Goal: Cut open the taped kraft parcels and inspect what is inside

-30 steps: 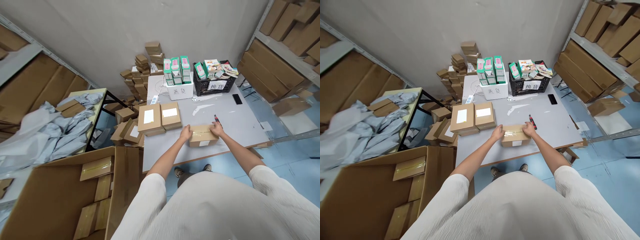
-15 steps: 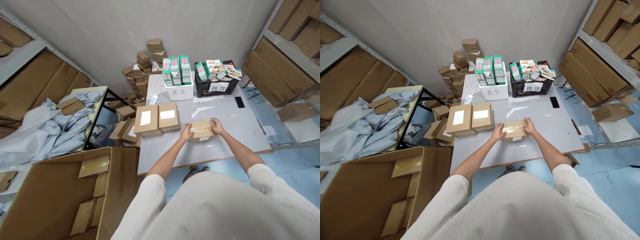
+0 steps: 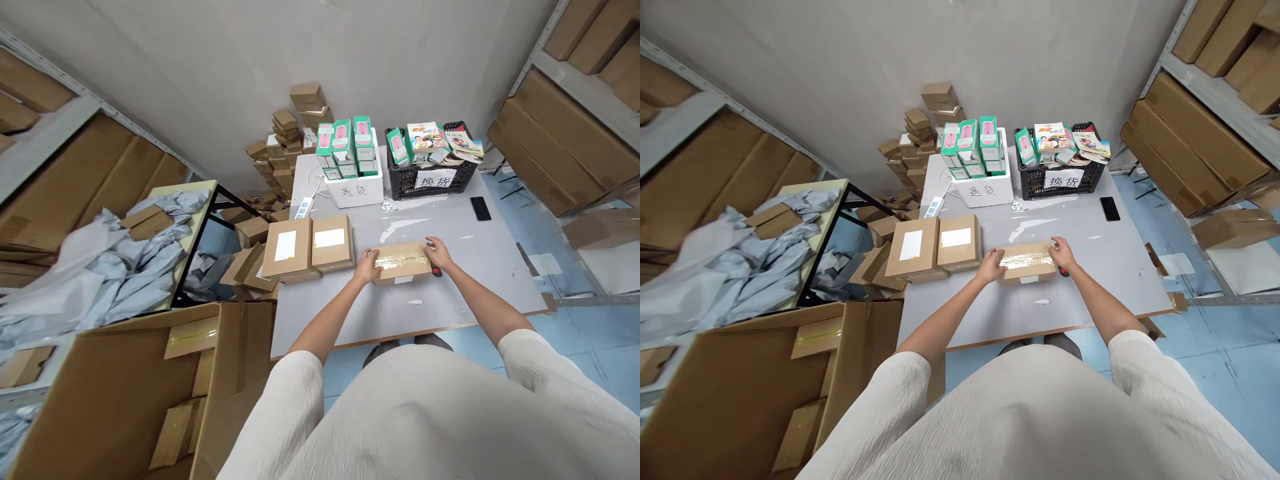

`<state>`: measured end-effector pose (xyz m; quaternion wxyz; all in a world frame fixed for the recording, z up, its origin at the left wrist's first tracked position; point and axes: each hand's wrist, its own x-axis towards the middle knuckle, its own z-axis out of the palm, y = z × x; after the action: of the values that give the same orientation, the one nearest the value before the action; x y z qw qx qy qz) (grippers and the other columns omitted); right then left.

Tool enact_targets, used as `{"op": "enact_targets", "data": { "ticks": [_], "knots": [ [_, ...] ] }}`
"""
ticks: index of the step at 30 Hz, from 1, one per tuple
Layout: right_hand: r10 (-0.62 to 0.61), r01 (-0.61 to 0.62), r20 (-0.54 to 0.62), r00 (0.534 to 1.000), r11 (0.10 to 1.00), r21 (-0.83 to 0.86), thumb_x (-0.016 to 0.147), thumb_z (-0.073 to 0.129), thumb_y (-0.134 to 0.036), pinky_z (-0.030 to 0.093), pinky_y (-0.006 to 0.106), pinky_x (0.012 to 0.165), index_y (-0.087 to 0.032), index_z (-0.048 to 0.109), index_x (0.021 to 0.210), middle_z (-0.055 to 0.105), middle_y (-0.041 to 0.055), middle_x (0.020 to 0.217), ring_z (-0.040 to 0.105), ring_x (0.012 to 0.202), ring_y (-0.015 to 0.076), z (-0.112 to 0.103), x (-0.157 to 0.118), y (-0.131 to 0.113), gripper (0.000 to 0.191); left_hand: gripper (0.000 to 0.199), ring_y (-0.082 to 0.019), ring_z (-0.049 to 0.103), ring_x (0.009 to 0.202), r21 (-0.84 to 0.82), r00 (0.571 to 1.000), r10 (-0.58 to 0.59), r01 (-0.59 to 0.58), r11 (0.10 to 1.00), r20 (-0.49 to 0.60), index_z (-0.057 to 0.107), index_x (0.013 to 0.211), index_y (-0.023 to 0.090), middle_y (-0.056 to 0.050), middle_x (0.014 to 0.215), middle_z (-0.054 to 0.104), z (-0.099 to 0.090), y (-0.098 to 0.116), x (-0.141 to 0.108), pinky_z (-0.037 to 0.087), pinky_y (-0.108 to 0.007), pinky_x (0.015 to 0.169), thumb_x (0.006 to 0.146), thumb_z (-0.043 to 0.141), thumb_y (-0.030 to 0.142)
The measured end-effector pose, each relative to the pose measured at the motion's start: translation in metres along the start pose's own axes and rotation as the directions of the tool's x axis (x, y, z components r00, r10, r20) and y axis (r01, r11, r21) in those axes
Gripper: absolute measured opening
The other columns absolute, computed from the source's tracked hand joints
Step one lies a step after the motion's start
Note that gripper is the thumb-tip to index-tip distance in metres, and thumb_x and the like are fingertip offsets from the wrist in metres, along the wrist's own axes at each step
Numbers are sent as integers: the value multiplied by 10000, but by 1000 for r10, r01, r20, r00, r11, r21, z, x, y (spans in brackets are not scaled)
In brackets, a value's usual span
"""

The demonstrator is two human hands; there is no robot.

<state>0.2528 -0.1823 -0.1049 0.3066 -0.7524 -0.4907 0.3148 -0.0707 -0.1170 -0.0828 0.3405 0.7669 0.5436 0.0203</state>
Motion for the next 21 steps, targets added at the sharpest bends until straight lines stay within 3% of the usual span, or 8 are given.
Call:
{"op": "enact_targets", "data": {
  "ticks": [6, 11, 14, 21],
  "knots": [
    [138, -123, 66, 988, 974, -192, 926, 658, -273, 578, 362, 1040, -192, 744, 1243, 697, 144, 1410, 756, 1107, 238, -25, 9, 41, 338, 771, -303, 514, 1559, -26, 995, -99, 98, 995, -31, 485, 1661, 262, -137, 1760, 414, 5, 3, -4, 452, -408, 1268, 922, 704, 242],
    [276, -183, 185, 943, 896, -405, 924, 712, -328, 570, 314, 879, -211, 738, 1017, 777, 105, 1188, 748, 1058, 252, -20, 13, 66, 152, 792, -332, 474, 1588, -40, 986, -157, 156, 987, -51, 484, 1682, 279, -122, 1772, 399, 8, 5, -10, 453, -433, 1276, 922, 702, 243],
    [344, -214, 212, 915, 858, -466, 938, 719, -385, 553, 310, 800, -221, 719, 1009, 781, 104, 1130, 749, 1042, 263, -8, 15, 74, 179, 808, -337, 452, 1602, -42, 984, -165, 163, 986, -62, 485, 1687, 283, -118, 1772, 395, 10, 3, -12, 439, -431, 1291, 912, 709, 238],
    [373, -215, 182, 910, 799, -562, 902, 788, -553, 537, 333, 800, -202, 668, 1104, 677, 169, 1314, 727, 1093, 285, 16, 15, 87, 422, 835, -374, 468, 1581, -119, 989, -130, 120, 986, -77, 480, 1691, 300, -126, 1743, 428, 17, -11, -15, 442, -503, 1287, 899, 742, 264]
  ]
}}
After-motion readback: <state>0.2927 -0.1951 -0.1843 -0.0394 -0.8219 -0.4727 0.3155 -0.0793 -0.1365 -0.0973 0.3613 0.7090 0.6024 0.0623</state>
